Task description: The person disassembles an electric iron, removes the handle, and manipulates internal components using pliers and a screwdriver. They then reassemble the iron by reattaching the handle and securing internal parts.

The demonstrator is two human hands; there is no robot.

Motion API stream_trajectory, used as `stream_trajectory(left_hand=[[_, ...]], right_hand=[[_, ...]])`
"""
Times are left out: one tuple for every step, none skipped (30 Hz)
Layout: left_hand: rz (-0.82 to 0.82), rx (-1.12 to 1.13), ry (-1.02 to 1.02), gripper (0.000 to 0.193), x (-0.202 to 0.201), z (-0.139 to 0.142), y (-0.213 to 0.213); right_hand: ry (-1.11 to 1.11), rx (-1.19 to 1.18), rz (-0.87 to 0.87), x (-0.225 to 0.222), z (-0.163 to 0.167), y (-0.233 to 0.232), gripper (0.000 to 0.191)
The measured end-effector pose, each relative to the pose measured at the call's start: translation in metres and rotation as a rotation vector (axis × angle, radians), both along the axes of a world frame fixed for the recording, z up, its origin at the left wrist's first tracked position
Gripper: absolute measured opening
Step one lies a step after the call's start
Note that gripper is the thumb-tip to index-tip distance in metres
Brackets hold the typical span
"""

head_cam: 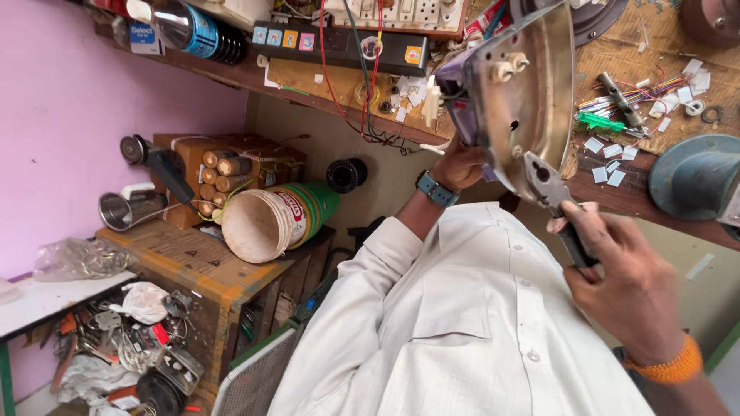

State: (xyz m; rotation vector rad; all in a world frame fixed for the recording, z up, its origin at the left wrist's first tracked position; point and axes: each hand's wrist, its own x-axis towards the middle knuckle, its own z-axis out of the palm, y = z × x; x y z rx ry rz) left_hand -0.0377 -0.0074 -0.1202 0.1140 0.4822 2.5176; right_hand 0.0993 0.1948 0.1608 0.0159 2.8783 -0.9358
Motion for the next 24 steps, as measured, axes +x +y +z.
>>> stream_trajectory(left_hand=[[0.017,-0.009,-0.047,0.075,0.000,0.004,0.003],[0.006,-0.060,-0.052,0.077,-0.005,0.006,0.006],[0.002,-0.117,-0.070,0.078,-0.005,0.009,0.004],[-0.007,-0.181,-0.107,0.079,0.002,0.011,0.001],[-0.006,-0.147,-0.099,0.074,0.005,0.012,0.002],[0.003,-0.114,-0.073,0.070,0.001,0.014,0.002],[0.010,-0.078,-0.043,0.065,-0.002,0.016,0.003],[0.089,-0.070,-0.016,0.056,-0.002,0.018,0.007],[0.164,-0.059,0.014,0.049,-0.003,0.021,0.014],[0.194,-0.083,0.006,0.045,-0.005,0.026,0.018],[0.224,-0.109,-0.002,0.043,-0.006,0.032,0.024],[0.212,-0.173,-0.048,0.042,-0.007,0.040,0.027],[0.202,-0.243,-0.097,0.043,-0.007,0.049,0.029],[0.194,-0.304,-0.116,0.044,-0.007,0.059,0.032],[0.187,-0.365,-0.131,0.044,-0.008,0.069,0.035],[0.183,-0.424,-0.144,0.046,-0.009,0.078,0.038],[0.184,-0.448,-0.140,0.046,-0.010,0.086,0.042],[0.187,-0.470,-0.137,0.048,-0.011,0.092,0.047],[0.197,-0.493,-0.133,0.049,-0.012,0.096,0.050],[0.191,-0.530,-0.088,0.050,-0.012,0.098,0.049],[0.187,-0.567,-0.046,0.052,-0.012,0.098,0.049],[0.187,-0.607,-0.010,0.054,-0.011,0.097,0.049],[0.226,-0.664,0.053,0.052,-0.009,0.095,0.050],[0.260,-0.723,0.116,0.051,-0.008,0.092,0.053]], right_hand=[[-0.024,-0.063,-0.033,0.004,-0.003,0.002,0.080],[-0.043,-0.117,-0.062,0.008,-0.005,0.008,0.080],[-0.076,-0.177,-0.087,0.013,-0.008,0.014,0.080],[-0.075,-0.199,-0.239,0.021,-0.010,0.022,0.079],[-0.063,-0.221,-0.388,0.025,-0.015,0.032,0.078],[0.004,-0.193,-0.417,0.024,-0.029,0.039,0.076],[0.070,-0.163,-0.447,0.022,-0.043,0.046,0.074],[0.170,-0.077,-0.363,0.012,-0.065,0.055,0.072],[0.181,0.019,-0.310,-0.003,-0.092,0.065,0.070],[0.196,0.115,-0.259,-0.018,-0.119,0.074,0.069],[0.115,0.217,-0.239,-0.034,-0.150,0.080,0.070],[0.069,0.075,-0.389,-0.045,-0.183,0.077,0.071],[0.018,-0.073,-0.534,-0.056,-0.215,0.072,0.071],[0.063,-0.020,-0.539,-0.068,-0.240,0.072,0.072],[0.114,0.031,-0.541,-0.079,-0.259,0.071,0.073],[0.095,0.112,-0.531,-0.092,-0.270,0.073,0.071],[0.075,0.195,-0.521,-0.103,-0.274,0.074,0.069],[0.055,0.280,-0.508,-0.110,-0.270,0.075,0.068],[0.193,0.360,-0.455,-0.113,-0.258,0.077,0.065],[0.336,0.387,-0.416,-0.116,-0.241,0.077,0.066],[0.433,0.275,-0.381,-0.114,-0.220,0.075,0.068],[0.266,-0.244,-0.351,-0.108,-0.196,0.072,0.070],[0.098,-0.792,-0.370,-0.099,-0.173,0.066,0.072],[-0.082,-1.155,-0.382,-0.088,-0.149,0.060,0.075]])
